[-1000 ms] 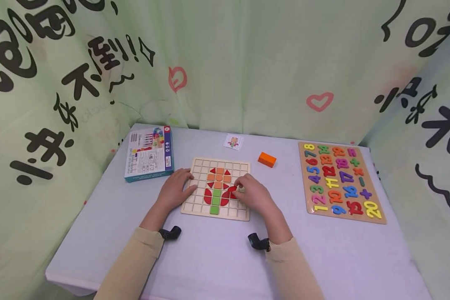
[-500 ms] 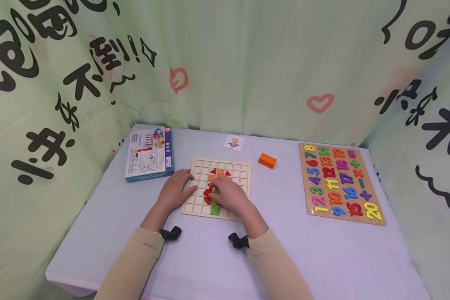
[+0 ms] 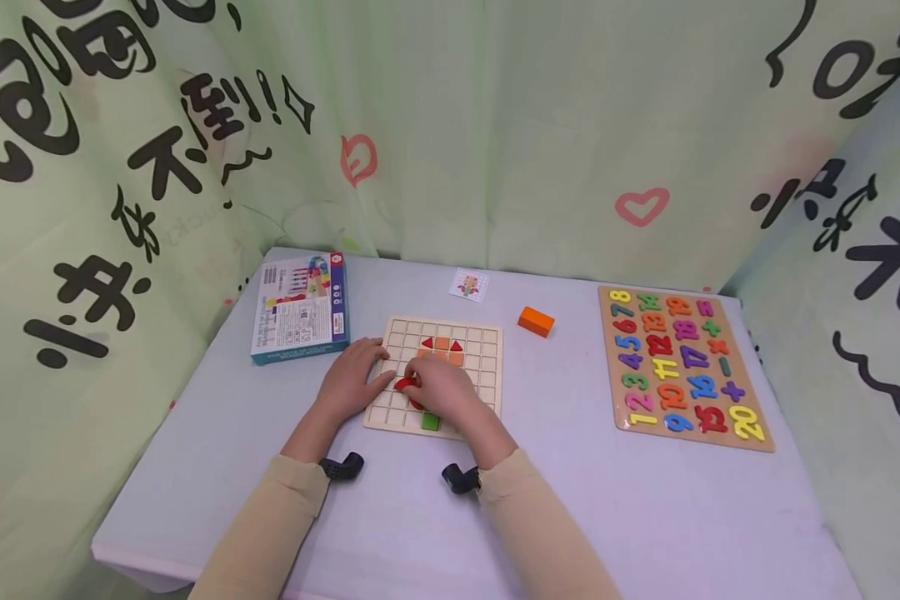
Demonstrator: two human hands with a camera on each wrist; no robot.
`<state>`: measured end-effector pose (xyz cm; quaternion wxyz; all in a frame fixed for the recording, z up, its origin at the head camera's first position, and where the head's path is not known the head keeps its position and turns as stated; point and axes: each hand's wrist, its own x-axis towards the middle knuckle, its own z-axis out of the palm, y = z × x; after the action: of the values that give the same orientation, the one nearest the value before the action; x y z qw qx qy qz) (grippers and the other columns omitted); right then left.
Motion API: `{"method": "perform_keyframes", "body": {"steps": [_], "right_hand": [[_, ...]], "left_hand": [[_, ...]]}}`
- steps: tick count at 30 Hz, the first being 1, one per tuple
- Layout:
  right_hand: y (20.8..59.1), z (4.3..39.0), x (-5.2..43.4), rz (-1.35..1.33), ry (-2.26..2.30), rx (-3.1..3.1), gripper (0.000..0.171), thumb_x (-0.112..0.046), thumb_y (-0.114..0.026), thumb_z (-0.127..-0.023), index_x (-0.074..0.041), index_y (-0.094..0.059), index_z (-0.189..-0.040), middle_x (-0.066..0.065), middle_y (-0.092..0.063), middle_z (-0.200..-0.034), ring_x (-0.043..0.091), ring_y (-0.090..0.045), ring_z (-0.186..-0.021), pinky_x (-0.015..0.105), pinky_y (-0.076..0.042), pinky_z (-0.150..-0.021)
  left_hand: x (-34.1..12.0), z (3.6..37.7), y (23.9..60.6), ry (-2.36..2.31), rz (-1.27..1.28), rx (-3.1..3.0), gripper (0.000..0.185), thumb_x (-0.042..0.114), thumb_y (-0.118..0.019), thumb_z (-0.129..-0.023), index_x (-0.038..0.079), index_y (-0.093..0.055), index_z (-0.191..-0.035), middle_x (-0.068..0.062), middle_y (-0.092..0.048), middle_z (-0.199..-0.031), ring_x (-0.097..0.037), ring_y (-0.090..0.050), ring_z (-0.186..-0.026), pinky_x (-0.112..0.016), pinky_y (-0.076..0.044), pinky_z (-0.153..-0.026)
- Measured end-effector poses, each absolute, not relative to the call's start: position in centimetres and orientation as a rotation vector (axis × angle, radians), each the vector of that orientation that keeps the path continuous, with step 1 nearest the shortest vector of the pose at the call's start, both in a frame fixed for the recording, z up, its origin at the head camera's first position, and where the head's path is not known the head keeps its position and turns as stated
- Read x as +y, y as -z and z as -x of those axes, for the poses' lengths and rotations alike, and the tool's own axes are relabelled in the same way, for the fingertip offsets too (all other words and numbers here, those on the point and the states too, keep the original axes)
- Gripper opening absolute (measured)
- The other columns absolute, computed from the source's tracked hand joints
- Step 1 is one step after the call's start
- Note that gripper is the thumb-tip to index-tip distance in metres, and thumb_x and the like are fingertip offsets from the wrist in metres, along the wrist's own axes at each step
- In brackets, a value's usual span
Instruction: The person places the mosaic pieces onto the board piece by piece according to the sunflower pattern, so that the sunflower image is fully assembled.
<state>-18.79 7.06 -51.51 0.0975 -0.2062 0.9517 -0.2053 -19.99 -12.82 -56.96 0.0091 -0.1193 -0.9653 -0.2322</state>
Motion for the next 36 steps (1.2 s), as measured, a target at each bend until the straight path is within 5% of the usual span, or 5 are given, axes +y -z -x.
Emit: {"method": "perform_keyframes", "body": {"steps": [11, 36], "right_hand": [[51.96, 18.93, 6.45, 0.591, 0.510, 2.846, 0.026, -0.029, -0.068, -0.091, -0.016, -0.069, -0.113, -0.002, -0.069, -0.098, 0.013, -0.057, -0.078, 0.028, -0.050, -0.067], [52.01, 18.83, 6.03, 0.539, 0.564, 2.825, 0.027, -0.027, -0.068, -0.091, -0.016, -0.067, -0.116, -0.003, -0.068, -0.094, 0.014, -0.056, -0.075, 0.027, -0.047, -0.063]], "left_hand": [[-12.80, 19.94, 57.01, 0.726, 0.376, -3.015, 0.041, 0.052, -0.058, -0.094, 0.022, -0.058, -0.121, 0.000, -0.043, -0.155, -0.023, -0.033, -0.147, -0.046, -0.031, -0.122], [-12.99, 19.90, 56.85, 0.726, 0.374, -3.012, 0.041, 0.052, -0.059, -0.094, 0.022, -0.059, -0.121, 0.000, -0.044, -0.154, -0.023, -0.034, -0.147, -0.045, -0.030, -0.122]]}}
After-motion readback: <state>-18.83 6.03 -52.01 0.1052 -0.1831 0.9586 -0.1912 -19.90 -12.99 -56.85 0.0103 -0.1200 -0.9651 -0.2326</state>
